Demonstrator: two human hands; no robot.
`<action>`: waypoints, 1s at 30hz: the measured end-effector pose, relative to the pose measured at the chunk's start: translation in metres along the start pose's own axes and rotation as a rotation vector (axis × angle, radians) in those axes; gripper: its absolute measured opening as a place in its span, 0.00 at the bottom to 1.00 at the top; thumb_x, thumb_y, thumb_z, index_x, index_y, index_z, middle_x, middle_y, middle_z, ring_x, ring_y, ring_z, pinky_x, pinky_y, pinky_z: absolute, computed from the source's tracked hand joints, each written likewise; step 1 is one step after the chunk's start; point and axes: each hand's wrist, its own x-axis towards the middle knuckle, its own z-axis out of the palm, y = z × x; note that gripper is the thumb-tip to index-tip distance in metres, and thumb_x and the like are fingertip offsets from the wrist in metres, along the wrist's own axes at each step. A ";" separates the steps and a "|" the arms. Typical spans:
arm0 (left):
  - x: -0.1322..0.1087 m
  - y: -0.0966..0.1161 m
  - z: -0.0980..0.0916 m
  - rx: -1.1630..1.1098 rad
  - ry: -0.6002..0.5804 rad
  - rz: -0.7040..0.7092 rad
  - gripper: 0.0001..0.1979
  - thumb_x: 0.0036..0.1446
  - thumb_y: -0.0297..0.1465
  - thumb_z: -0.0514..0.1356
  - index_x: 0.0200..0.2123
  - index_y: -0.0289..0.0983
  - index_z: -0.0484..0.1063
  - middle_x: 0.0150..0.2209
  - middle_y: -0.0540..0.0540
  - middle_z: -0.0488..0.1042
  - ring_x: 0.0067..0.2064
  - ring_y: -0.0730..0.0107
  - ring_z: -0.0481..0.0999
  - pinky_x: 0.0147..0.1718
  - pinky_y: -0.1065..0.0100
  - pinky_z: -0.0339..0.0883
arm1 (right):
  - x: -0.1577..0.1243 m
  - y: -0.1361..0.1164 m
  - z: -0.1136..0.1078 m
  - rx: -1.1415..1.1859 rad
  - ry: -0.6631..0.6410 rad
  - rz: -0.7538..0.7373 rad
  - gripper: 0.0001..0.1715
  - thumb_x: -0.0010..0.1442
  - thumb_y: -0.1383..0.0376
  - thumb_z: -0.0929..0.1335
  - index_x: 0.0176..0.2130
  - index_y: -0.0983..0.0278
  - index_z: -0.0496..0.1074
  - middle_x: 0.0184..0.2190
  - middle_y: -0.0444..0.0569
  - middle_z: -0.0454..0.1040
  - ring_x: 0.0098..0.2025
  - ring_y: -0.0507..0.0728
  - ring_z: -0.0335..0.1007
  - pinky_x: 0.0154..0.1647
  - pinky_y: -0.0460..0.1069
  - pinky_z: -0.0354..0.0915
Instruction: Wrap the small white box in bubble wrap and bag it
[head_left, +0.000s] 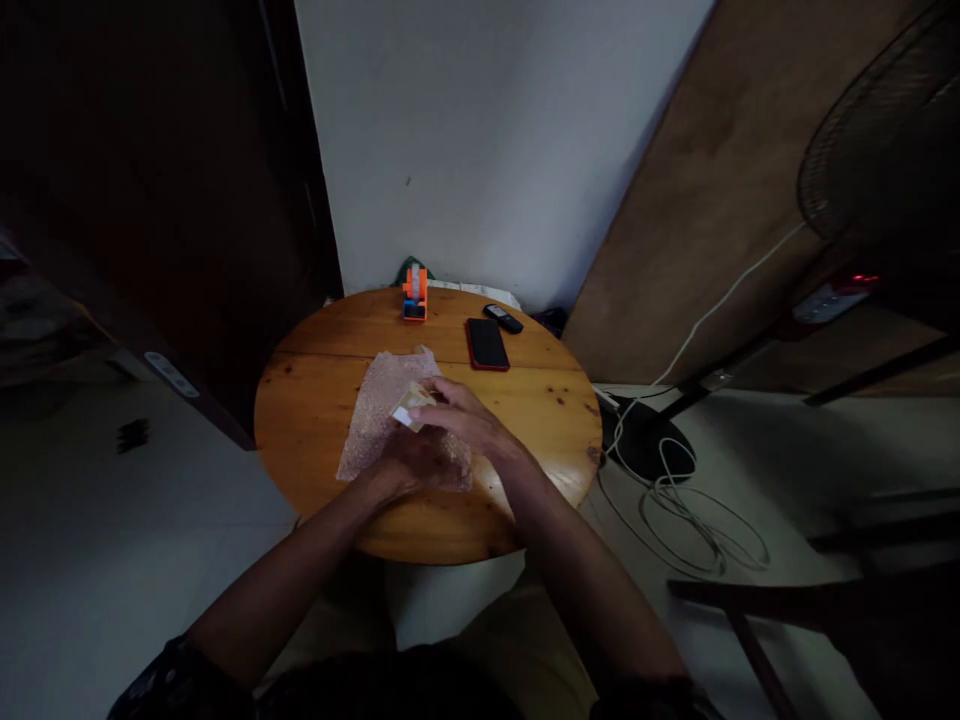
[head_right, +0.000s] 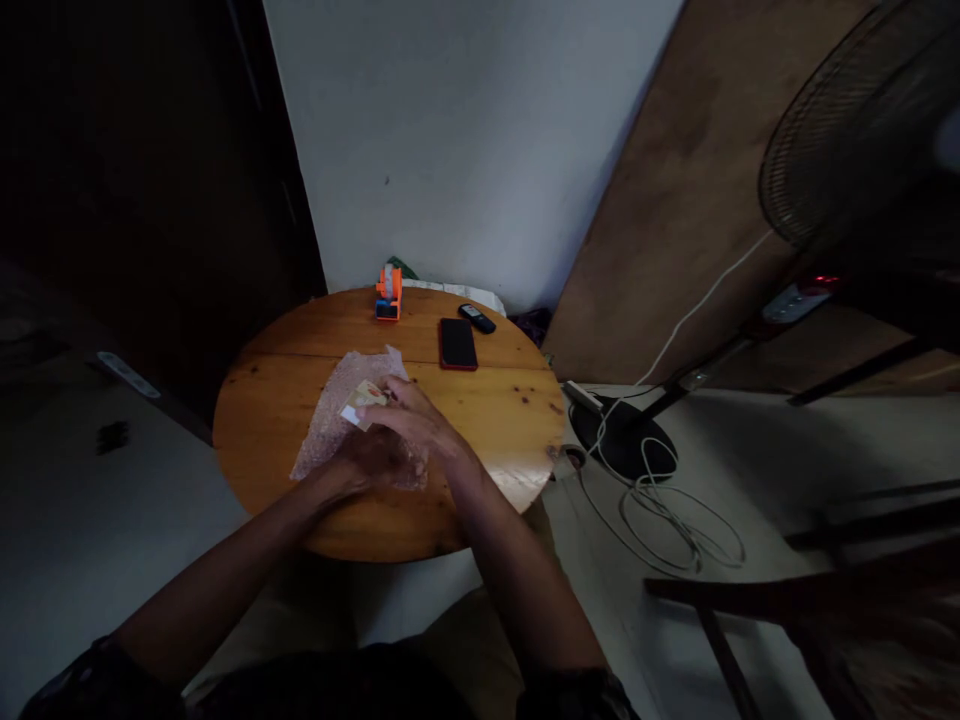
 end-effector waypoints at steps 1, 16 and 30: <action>0.000 0.001 0.000 -0.004 0.002 -0.007 0.42 0.53 0.47 0.65 0.67 0.38 0.60 0.66 0.35 0.63 0.65 0.39 0.64 0.64 0.44 0.56 | 0.005 0.004 0.006 0.042 -0.002 0.012 0.14 0.48 0.58 0.74 0.36 0.61 0.74 0.32 0.42 0.75 0.35 0.55 0.72 0.38 0.49 0.65; -0.012 -0.033 -0.047 0.011 -0.005 0.273 0.17 0.63 0.41 0.58 0.50 0.40 0.76 0.57 0.41 0.74 0.61 0.51 0.68 0.62 0.51 0.58 | 0.023 0.052 -0.015 0.388 0.156 0.058 0.16 0.42 0.59 0.76 0.32 0.62 0.73 0.28 0.41 0.75 0.33 0.55 0.70 0.39 0.50 0.65; -0.034 -0.051 -0.036 -0.141 0.111 -0.032 0.51 0.46 0.43 0.68 0.69 0.36 0.51 0.68 0.34 0.61 0.69 0.42 0.59 0.67 0.46 0.53 | 0.011 0.057 -0.008 -0.460 0.048 -0.155 0.37 0.48 0.65 0.74 0.57 0.62 0.67 0.51 0.52 0.73 0.51 0.60 0.69 0.56 0.57 0.63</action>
